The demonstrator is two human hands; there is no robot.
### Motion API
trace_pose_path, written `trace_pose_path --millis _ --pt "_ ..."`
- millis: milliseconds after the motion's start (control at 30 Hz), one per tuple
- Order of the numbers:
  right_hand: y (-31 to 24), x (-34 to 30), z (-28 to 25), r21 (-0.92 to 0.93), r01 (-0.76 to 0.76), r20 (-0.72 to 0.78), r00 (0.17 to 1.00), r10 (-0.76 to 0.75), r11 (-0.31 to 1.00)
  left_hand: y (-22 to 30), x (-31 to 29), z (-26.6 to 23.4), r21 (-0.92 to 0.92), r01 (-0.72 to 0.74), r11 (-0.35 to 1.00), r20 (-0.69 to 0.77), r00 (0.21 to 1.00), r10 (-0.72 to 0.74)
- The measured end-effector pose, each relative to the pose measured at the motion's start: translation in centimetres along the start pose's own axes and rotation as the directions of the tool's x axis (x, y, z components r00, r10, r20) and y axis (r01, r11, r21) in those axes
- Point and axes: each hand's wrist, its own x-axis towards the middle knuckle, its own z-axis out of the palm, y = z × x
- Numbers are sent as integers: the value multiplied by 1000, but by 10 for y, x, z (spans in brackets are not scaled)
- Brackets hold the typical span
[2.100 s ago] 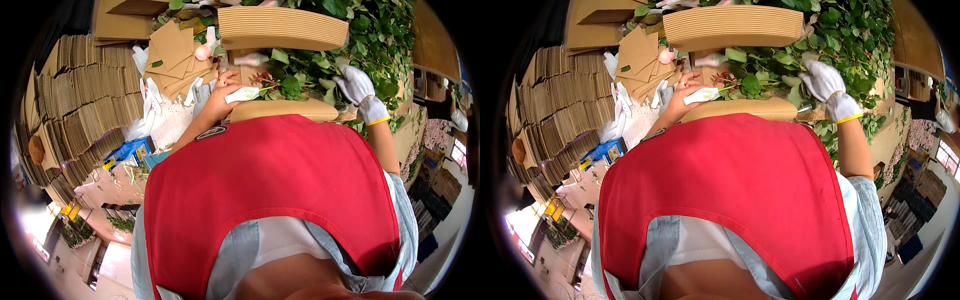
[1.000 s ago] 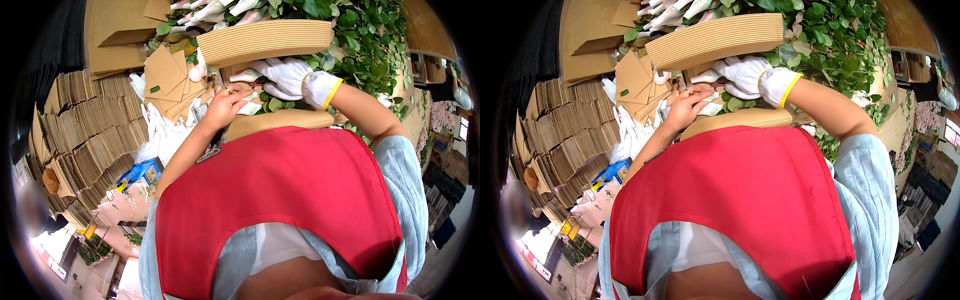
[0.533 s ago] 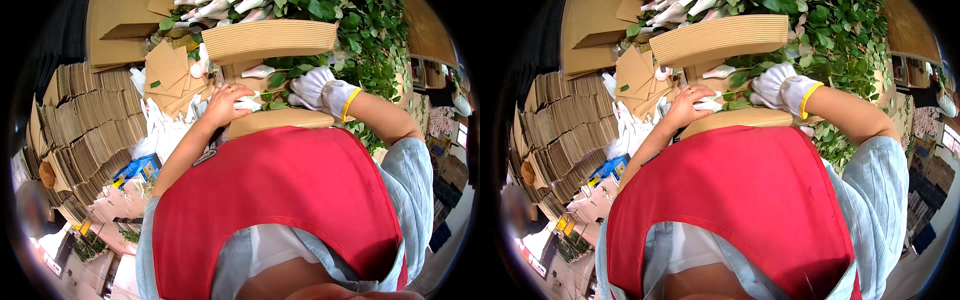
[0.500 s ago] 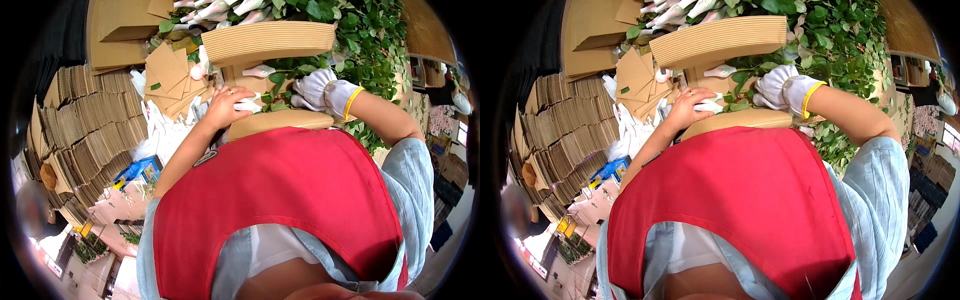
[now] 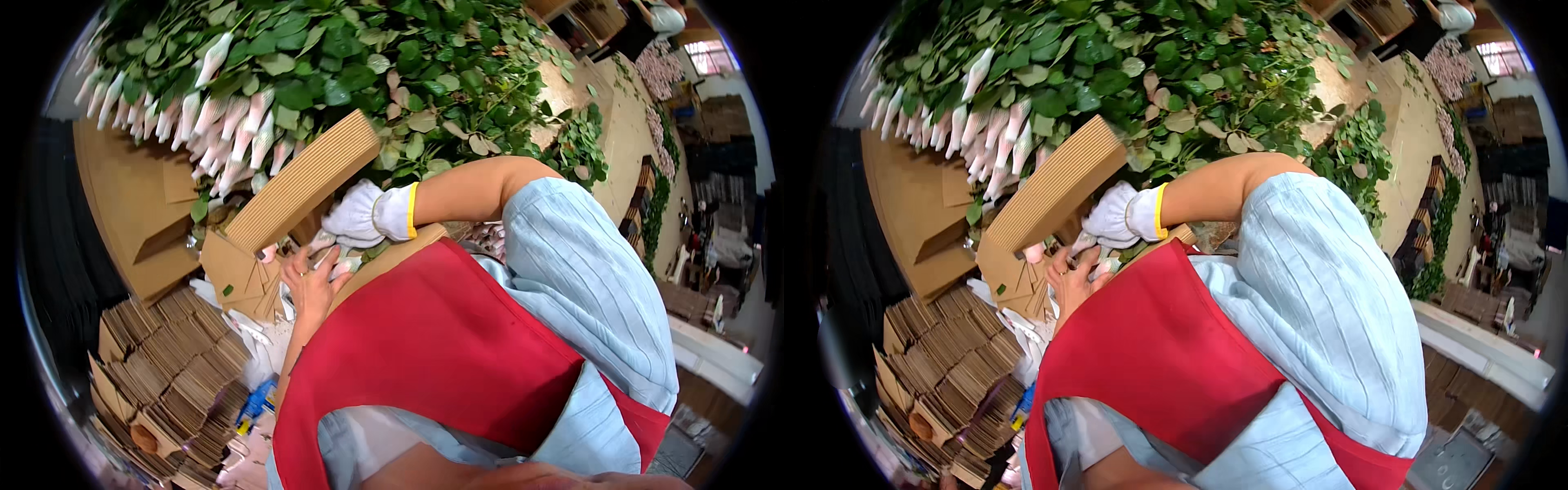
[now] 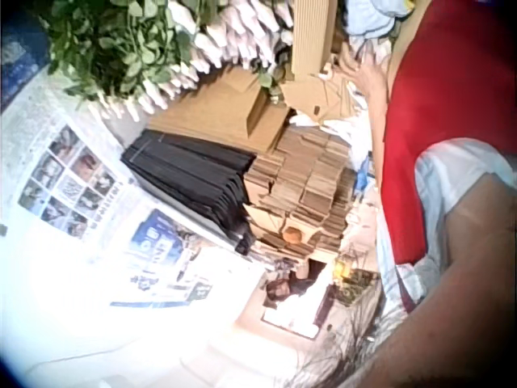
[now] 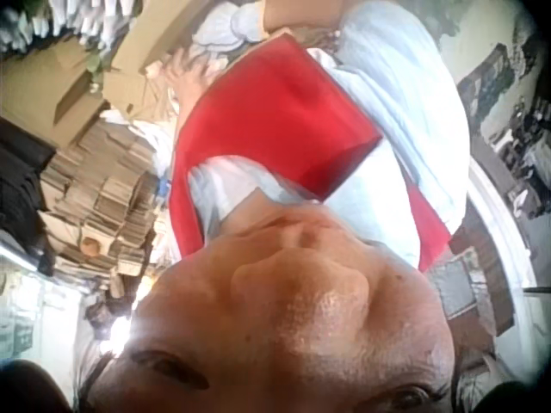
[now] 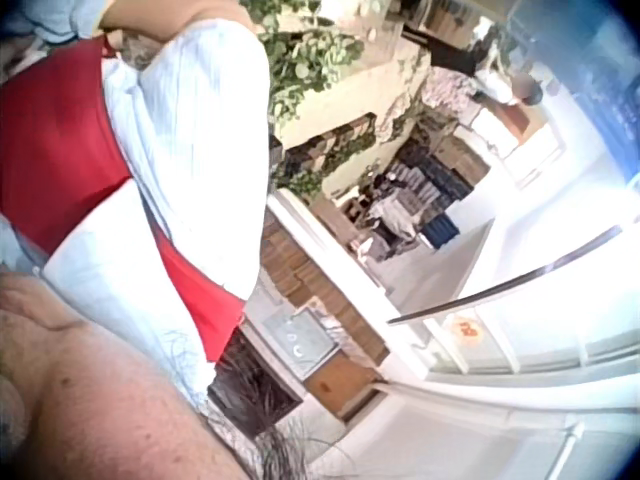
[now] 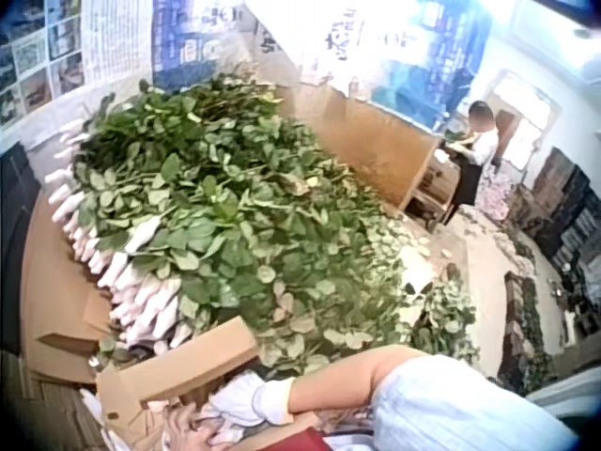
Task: The person places several roses into a cardboard sleeve, folds the ends of the sleeve over the stems, and secures the packaging using a stapler.
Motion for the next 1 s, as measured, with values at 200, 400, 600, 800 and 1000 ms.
trace_pose_path --millis 200,400,600,800,1000 --pt "35 -56 -27 304 -82 -216 964 153 949 -19 23 7 -376 -114 920 25 991 133" --pt "46 -134 -32 34 -605 150 790 594 796 -18 20 17 -367 -216 905 -107 976 190" --pt "107 -142 5 696 -365 -255 679 688 618 -5 32 -2 -270 -116 956 70 988 139" --pt "103 -87 -49 -39 -438 -494 790 364 898 -18 30 11 -271 -148 951 61 984 170" --pt "118 -69 -70 -65 -474 -267 856 442 878 -12 32 6 -225 -197 954 19 978 207"
